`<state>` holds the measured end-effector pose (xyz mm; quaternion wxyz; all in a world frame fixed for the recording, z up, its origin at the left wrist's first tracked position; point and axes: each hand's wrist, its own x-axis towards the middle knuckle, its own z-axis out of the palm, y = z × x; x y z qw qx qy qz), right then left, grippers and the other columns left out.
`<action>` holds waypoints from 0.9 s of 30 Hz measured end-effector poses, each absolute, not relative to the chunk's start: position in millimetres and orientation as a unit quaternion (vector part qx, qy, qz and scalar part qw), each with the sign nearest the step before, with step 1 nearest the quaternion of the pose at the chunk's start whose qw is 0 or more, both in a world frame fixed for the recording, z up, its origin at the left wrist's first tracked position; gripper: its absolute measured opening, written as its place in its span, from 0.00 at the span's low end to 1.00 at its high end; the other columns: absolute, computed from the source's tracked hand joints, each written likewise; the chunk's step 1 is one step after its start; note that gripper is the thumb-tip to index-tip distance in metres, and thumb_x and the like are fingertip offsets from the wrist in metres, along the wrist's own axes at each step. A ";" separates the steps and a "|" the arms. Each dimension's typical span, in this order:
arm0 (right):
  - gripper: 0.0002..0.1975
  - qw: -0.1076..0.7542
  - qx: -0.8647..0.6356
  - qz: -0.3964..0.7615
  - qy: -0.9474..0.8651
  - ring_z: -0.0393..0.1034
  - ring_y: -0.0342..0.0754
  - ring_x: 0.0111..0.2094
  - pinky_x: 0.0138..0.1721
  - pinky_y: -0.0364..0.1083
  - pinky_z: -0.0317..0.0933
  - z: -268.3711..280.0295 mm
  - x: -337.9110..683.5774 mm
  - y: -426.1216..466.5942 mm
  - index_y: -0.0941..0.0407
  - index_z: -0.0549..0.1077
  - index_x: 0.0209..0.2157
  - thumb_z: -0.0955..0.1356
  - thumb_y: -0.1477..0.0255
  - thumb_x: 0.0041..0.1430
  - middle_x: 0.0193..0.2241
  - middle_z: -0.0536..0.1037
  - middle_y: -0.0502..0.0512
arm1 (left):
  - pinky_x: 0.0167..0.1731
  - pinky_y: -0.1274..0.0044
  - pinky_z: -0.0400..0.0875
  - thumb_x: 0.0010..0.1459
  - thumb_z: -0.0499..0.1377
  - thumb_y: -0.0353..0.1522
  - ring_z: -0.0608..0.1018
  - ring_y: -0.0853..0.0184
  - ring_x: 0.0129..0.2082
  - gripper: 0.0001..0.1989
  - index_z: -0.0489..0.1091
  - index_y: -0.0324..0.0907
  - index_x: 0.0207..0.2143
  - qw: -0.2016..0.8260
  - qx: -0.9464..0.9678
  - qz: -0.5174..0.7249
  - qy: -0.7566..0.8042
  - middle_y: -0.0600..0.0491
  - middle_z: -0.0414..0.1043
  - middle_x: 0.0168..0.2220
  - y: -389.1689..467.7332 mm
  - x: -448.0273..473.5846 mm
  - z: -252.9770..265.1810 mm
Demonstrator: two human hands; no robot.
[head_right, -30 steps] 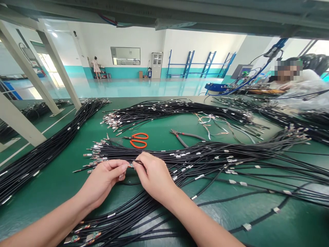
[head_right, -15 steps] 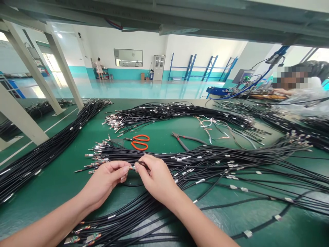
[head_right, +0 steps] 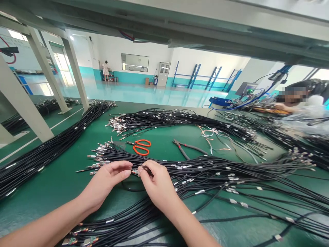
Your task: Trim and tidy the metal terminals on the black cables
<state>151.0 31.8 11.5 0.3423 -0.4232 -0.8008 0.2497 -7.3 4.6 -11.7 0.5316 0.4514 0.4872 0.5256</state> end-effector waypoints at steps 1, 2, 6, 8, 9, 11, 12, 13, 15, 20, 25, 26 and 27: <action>0.12 0.352 -0.434 0.243 -0.793 0.62 0.43 0.23 0.26 0.40 0.55 11.3 150.9 31.9 0.57 0.66 0.21 0.59 0.73 0.57 0.20 0.68 0.49 | 0.35 0.78 0.60 0.47 0.61 0.32 0.68 0.70 0.33 0.09 0.71 0.39 0.34 0.502 0.452 0.536 0.506 0.52 0.70 0.33 3.0 -7.2 -7.5; 0.13 0.361 -0.443 0.236 -0.786 0.62 0.43 0.23 0.25 0.40 0.56 11.0 150.9 31.9 0.57 0.65 0.21 0.59 0.72 0.58 0.20 0.68 0.49 | 0.34 0.79 0.60 0.47 0.61 0.32 0.68 0.70 0.32 0.08 0.71 0.39 0.31 0.478 0.454 0.543 0.520 0.53 0.70 0.31 0.6 -6.8 -3.0; 0.12 0.385 -0.440 0.213 -0.783 0.62 0.43 0.23 0.25 0.40 0.55 7.6 149.5 29.9 0.57 0.65 0.21 0.59 0.72 0.58 0.20 0.67 0.49 | 0.21 0.82 0.54 0.50 0.59 0.34 0.62 0.75 0.19 0.11 0.69 0.36 0.19 0.566 0.440 0.482 0.503 0.56 0.65 0.18 -13.5 0.3 9.7; 0.11 0.391 -0.428 0.207 -0.788 0.62 0.43 0.23 0.26 0.40 0.56 4.2 147.8 26.9 0.57 0.65 0.22 0.59 0.72 0.58 0.21 0.68 0.50 | 0.18 0.83 0.52 0.50 0.59 0.34 0.61 0.77 0.18 0.09 0.71 0.35 0.24 0.670 0.355 0.460 0.463 0.54 0.68 0.21 -20.0 6.3 7.7; 0.11 0.393 -0.424 0.203 -0.791 0.63 0.43 0.23 0.26 0.40 0.56 2.4 146.9 25.1 0.57 0.65 0.23 0.59 0.73 0.58 0.21 0.68 0.50 | 0.19 0.84 0.53 0.50 0.59 0.33 0.63 0.77 0.19 0.08 0.72 0.36 0.28 0.710 0.299 0.465 0.437 0.52 0.70 0.25 -22.3 9.1 4.9; 0.10 0.395 -0.419 0.195 -0.794 0.63 0.43 0.24 0.26 0.40 0.55 -1.4 145.0 21.3 0.57 0.65 0.24 0.60 0.73 0.57 0.22 0.68 0.50 | 0.21 0.85 0.56 0.49 0.60 0.31 0.66 0.77 0.22 0.09 0.72 0.38 0.35 0.757 0.201 0.489 0.384 0.50 0.71 0.31 -24.6 13.6 -2.4; 0.09 0.395 -0.417 0.192 -0.796 0.63 0.42 0.24 0.26 0.40 0.55 -3.2 144.0 19.6 0.57 0.65 0.24 0.60 0.73 0.57 0.22 0.68 0.50 | 0.21 0.85 0.56 0.49 0.61 0.30 0.67 0.77 0.23 0.09 0.71 0.38 0.36 0.769 0.170 0.497 0.365 0.50 0.71 0.32 -24.8 15.0 -5.9; 0.09 0.392 -0.417 0.192 -0.797 0.63 0.42 0.23 0.26 0.40 0.55 -4.8 143.1 18.1 0.57 0.65 0.24 0.60 0.73 0.57 0.22 0.68 0.50 | 0.21 0.85 0.56 0.49 0.61 0.29 0.67 0.78 0.22 0.09 0.71 0.38 0.36 0.777 0.148 0.500 0.353 0.50 0.71 0.33 -24.5 15.9 -8.7; 0.09 0.385 -0.412 0.198 -0.802 0.63 0.42 0.23 0.26 0.40 0.55 -7.9 141.1 15.4 0.57 0.66 0.24 0.60 0.73 0.58 0.22 0.68 0.50 | 0.18 0.86 0.54 0.50 0.61 0.29 0.66 0.79 0.20 0.08 0.71 0.37 0.35 0.780 0.109 0.507 0.350 0.50 0.70 0.32 -23.2 16.5 -11.8; 0.10 0.354 -0.389 0.241 -0.816 0.66 0.42 0.24 0.27 0.40 0.57 -11.1 138.6 9.3 0.57 0.67 0.26 0.59 0.73 0.59 0.23 0.71 0.50 | 0.15 0.87 0.53 0.50 0.60 0.25 0.65 0.79 0.17 0.03 0.71 0.36 0.30 0.762 0.041 0.523 0.379 0.53 0.69 0.27 -23.9 12.3 -8.0; 0.10 0.328 -0.411 0.206 -0.825 0.66 0.43 0.23 0.27 0.42 0.60 0.9 144.3 6.9 0.56 0.69 0.33 0.60 0.67 0.59 0.22 0.71 0.49 | 0.20 0.86 0.62 0.50 0.59 0.23 0.72 0.75 0.22 0.01 0.71 0.33 0.28 0.752 0.033 0.533 0.387 0.47 0.72 0.29 -49.3 2.0 -4.5; 0.11 0.324 -0.410 0.201 -0.828 0.67 0.44 0.26 0.29 0.42 0.61 3.5 145.3 6.9 0.56 0.69 0.37 0.59 0.66 0.59 0.25 0.72 0.50 | 0.21 0.85 0.63 0.50 0.59 0.24 0.73 0.74 0.23 0.01 0.71 0.33 0.27 0.757 0.023 0.526 0.387 0.46 0.73 0.29 -57.9 0.5 -4.5; 0.12 0.319 -0.401 0.205 -0.834 0.69 0.45 0.31 0.34 0.43 0.62 5.6 145.9 6.8 0.55 0.68 0.40 0.58 0.66 0.60 0.29 0.73 0.52 | 0.21 0.85 0.63 0.50 0.59 0.24 0.74 0.73 0.23 0.02 0.71 0.33 0.26 0.764 0.012 0.514 0.390 0.46 0.73 0.28 -66.9 -0.5 -4.8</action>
